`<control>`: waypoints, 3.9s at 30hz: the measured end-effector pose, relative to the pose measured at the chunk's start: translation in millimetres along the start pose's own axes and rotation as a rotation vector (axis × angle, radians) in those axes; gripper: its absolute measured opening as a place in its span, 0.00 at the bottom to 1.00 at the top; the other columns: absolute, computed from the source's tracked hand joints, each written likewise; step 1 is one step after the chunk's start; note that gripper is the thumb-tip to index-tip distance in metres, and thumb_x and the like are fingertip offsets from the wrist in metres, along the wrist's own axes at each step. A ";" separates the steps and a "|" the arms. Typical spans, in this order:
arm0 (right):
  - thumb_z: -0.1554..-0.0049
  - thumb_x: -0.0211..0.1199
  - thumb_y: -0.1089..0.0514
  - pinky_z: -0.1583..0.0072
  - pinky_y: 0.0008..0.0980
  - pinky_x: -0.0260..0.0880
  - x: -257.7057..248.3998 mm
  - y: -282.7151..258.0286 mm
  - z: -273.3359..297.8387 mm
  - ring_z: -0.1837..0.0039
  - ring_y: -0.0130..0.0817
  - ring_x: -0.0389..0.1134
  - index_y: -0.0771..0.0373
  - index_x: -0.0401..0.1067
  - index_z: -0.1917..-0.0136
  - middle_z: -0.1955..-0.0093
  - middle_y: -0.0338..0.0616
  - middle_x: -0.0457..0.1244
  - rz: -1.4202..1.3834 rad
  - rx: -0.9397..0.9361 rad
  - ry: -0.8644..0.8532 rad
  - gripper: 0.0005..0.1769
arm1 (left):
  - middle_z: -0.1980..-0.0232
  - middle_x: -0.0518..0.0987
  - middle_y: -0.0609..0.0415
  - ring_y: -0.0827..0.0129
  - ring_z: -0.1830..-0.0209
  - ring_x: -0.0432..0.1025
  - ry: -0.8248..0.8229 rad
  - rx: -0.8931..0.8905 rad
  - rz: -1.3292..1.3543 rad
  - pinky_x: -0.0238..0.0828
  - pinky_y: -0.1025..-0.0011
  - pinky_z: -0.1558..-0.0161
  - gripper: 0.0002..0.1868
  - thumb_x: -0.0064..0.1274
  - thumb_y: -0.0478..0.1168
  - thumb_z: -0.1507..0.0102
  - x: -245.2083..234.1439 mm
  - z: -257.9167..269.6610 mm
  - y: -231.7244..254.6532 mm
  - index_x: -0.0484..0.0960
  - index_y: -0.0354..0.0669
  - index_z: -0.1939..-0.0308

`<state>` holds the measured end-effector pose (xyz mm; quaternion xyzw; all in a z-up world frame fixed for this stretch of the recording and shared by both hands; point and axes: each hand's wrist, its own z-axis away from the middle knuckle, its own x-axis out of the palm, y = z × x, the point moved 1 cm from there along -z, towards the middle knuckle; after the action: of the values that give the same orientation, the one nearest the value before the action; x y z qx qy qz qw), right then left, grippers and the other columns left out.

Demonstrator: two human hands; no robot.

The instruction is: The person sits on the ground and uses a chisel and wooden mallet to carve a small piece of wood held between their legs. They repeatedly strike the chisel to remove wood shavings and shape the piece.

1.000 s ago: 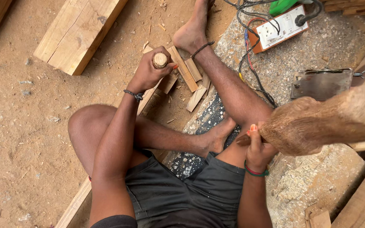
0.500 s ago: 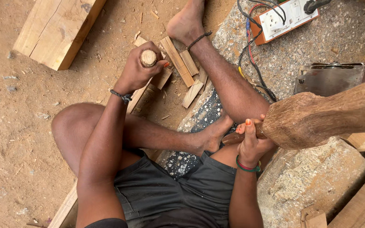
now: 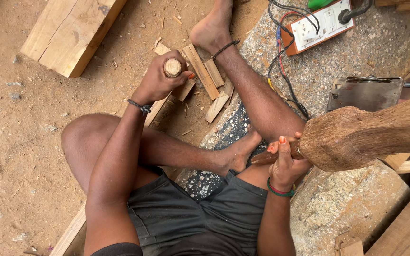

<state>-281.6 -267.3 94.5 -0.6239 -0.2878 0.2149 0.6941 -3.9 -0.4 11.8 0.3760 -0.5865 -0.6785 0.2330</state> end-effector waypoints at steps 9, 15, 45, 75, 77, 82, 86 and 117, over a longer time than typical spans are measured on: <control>0.35 0.61 0.72 0.53 0.32 0.71 4.1 2.7 3.4 0.60 0.31 0.65 0.74 0.56 0.32 0.59 0.47 0.63 0.129 -0.044 -0.073 0.22 | 0.62 0.80 0.58 0.71 0.58 0.77 -0.020 -0.008 -0.017 0.76 0.66 0.51 0.11 0.67 0.40 0.36 -0.7 1.2 3.1 0.77 0.46 0.60; 0.35 0.63 0.69 0.54 0.28 0.69 2.5 10.9 3.1 0.60 0.27 0.66 0.72 0.67 0.47 0.60 0.44 0.65 0.312 -0.075 -0.135 0.06 | 0.60 0.80 0.58 0.72 0.57 0.76 -0.007 -0.027 0.026 0.76 0.67 0.51 0.10 0.65 0.38 0.36 -2.2 6.4 2.3 0.77 0.46 0.60; 0.39 0.64 0.69 0.53 0.31 0.71 23.9 1.4 -9.0 0.61 0.32 0.66 0.78 0.59 0.37 0.61 0.47 0.64 0.289 0.005 -0.208 0.21 | 0.61 0.79 0.60 0.73 0.59 0.75 0.009 -0.041 0.041 0.75 0.70 0.54 0.12 0.67 0.40 0.36 -5.4 11.5 -1.0 0.76 0.48 0.61; 0.53 0.77 0.59 0.56 0.43 0.73 87.6 -47.5 -95.5 0.59 0.49 0.72 0.73 0.72 0.51 0.60 0.58 0.68 1.121 -0.491 -0.713 0.22 | 0.58 0.81 0.55 0.68 0.53 0.76 0.022 0.056 0.063 0.74 0.64 0.46 0.16 0.66 0.46 0.38 16.2 -13.1 8.2 0.76 0.42 0.58; 0.54 0.78 0.58 0.56 0.44 0.73 92.8 -28.7 -88.1 0.59 0.50 0.72 0.73 0.73 0.51 0.60 0.59 0.68 1.093 -0.496 -0.791 0.23 | 0.58 0.81 0.55 0.68 0.53 0.76 0.009 0.025 0.071 0.74 0.64 0.45 0.16 0.64 0.46 0.37 15.0 -12.7 6.7 0.76 0.42 0.57; 0.56 0.82 0.54 0.59 0.47 0.71 79.1 -45.1 -72.7 0.64 0.50 0.72 0.72 0.74 0.55 0.65 0.59 0.69 1.355 -0.484 -0.559 0.25 | 0.55 0.82 0.59 0.70 0.51 0.77 0.046 -0.071 0.080 0.76 0.65 0.45 0.15 0.65 0.47 0.37 6.3 -10.6 4.7 0.78 0.45 0.56; 0.50 0.75 0.62 0.58 0.36 0.72 52.4 -60.3 -54.2 0.61 0.36 0.73 0.71 0.73 0.53 0.62 0.50 0.69 0.906 -0.227 -0.440 0.16 | 0.63 0.80 0.61 0.74 0.61 0.78 0.089 -0.182 0.222 0.83 0.71 0.55 0.12 0.65 0.45 0.39 7.1 -14.0 0.3 0.76 0.49 0.61; 0.40 0.57 0.72 0.64 0.36 0.67 9.6 52.6 -44.4 0.66 0.30 0.62 0.65 0.60 0.40 0.62 0.42 0.60 -0.189 0.482 0.034 0.16 | 0.66 0.81 0.59 0.74 0.65 0.77 0.011 -0.020 0.028 0.75 0.71 0.59 0.12 0.67 0.40 0.39 9.2 -2.8 14.4 0.76 0.47 0.66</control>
<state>-241.6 -287.1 41.2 -0.4145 -0.2735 0.2011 0.8444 -9.1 -12.0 23.6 0.3689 -0.5836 -0.6790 0.2494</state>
